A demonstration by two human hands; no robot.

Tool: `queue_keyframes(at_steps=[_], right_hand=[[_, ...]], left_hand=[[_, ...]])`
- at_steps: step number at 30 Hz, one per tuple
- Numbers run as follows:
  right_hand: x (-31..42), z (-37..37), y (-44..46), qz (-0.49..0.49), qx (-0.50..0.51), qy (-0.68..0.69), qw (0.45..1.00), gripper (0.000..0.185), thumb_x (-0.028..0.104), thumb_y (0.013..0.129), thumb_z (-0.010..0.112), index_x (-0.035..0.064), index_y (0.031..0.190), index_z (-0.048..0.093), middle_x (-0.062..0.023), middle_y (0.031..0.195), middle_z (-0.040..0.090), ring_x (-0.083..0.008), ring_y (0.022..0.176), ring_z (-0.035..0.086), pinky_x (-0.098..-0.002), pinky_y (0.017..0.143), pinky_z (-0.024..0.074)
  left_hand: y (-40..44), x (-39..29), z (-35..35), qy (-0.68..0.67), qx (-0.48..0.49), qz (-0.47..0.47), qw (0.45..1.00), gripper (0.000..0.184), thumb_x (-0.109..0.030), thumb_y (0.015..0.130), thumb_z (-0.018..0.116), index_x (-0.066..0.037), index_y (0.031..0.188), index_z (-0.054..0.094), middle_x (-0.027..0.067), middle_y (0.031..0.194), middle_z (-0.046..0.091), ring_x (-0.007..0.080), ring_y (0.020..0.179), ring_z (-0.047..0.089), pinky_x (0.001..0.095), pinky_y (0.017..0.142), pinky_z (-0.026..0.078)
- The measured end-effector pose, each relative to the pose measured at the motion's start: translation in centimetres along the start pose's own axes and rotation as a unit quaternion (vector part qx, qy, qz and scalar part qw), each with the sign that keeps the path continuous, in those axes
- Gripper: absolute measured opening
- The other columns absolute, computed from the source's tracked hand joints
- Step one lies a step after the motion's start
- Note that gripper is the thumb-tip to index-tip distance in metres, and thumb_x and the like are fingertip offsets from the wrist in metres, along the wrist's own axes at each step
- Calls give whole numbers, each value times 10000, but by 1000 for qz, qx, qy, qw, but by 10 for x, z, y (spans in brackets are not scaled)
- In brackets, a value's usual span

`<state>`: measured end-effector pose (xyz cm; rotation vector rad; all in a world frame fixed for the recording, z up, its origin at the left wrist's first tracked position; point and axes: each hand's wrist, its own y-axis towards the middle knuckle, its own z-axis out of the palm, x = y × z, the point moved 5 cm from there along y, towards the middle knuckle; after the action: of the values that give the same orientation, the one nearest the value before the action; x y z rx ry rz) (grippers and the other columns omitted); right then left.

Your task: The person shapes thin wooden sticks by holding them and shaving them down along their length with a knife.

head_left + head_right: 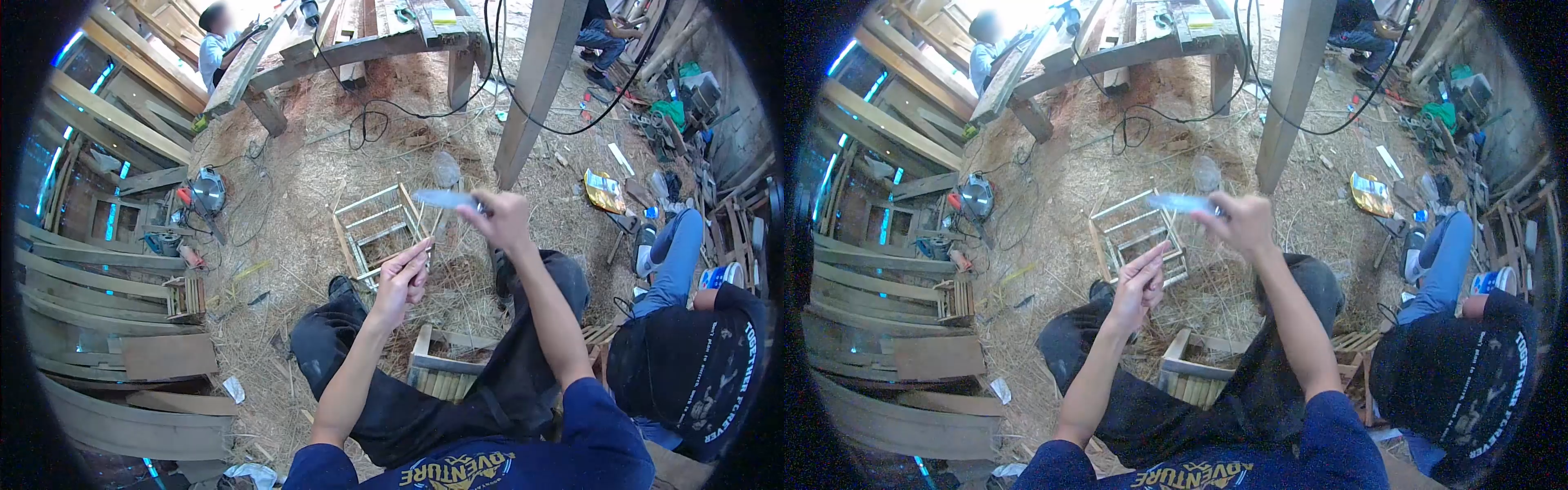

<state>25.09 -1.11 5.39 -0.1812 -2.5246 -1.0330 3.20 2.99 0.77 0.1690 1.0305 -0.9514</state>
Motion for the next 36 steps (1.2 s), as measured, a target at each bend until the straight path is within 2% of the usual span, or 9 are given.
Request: queue_keyframes(at_steps=[4,5,8,9,13,16,22,29,36], right_hand=[[30,8,-21,-85,84,20,993,422,553,766,762,138,822,713,-46,513,590,-234,463,609,-364,485,473],[39,10,-25,-79,129,24,988,419,518,792,762,107,866,728,-86,575,623,-233,503,626,-358,515,483],[24,34,-27,96,125,266,951,417,483,827,745,79,930,737,-139,666,657,-202,547,639,-340,529,475],[24,31,-24,162,194,296,921,388,407,893,707,46,1037,717,-107,732,674,-117,586,603,-293,543,450],[23,40,-25,204,230,472,826,359,330,984,624,-2,1116,652,31,838,600,-22,680,480,-214,577,388],[17,41,-29,251,218,520,787,361,351,989,611,8,1093,656,35,838,601,-18,669,465,-205,558,359],[20,30,-21,243,222,509,795,361,380,995,596,28,1045,658,56,749,561,-10,611,427,-203,513,317],[-7,20,-15,275,114,524,798,371,418,1002,574,57,1027,653,97,618,450,-8,488,340,-217,453,265],[30,44,-33,233,278,519,774,311,358,988,611,53,1045,632,76,702,532,-2,562,399,-213,477,295]], left_hand=[[4,4,-5,33,13,7,999,348,-173,1026,540,-74,1357,573,-38,694,437,14,480,285,203,413,194],[6,4,-6,40,7,9,999,369,-174,1026,539,-81,1383,552,-38,697,441,13,482,286,202,414,199],[8,6,-6,66,-10,18,998,414,-174,1028,539,-93,1432,511,-37,707,456,10,487,291,196,419,215],[8,5,-3,78,-13,25,997,413,-174,1028,540,-93,1431,512,-37,711,462,9,488,294,195,421,222],[9,1,3,114,-20,37,993,399,-159,1027,540,-85,1419,526,-25,730,516,2,507,330,180,442,254],[10,5,4,130,-13,48,990,387,-158,1027,539,-74,1405,538,-18,735,538,-1,514,343,174,449,261],[9,4,8,125,1,33,992,381,-154,1023,546,-45,1388,543,-15,758,537,-5,514,327,175,451,253],[9,2,2,160,1,30,987,323,-165,1017,561,-37,1311,599,-25,779,560,-8,522,358,162,447,260],[12,5,-2,131,-24,57,989,298,-154,1007,574,-28,1273,618,-25,795,559,-4,580,384,171,472,282]])
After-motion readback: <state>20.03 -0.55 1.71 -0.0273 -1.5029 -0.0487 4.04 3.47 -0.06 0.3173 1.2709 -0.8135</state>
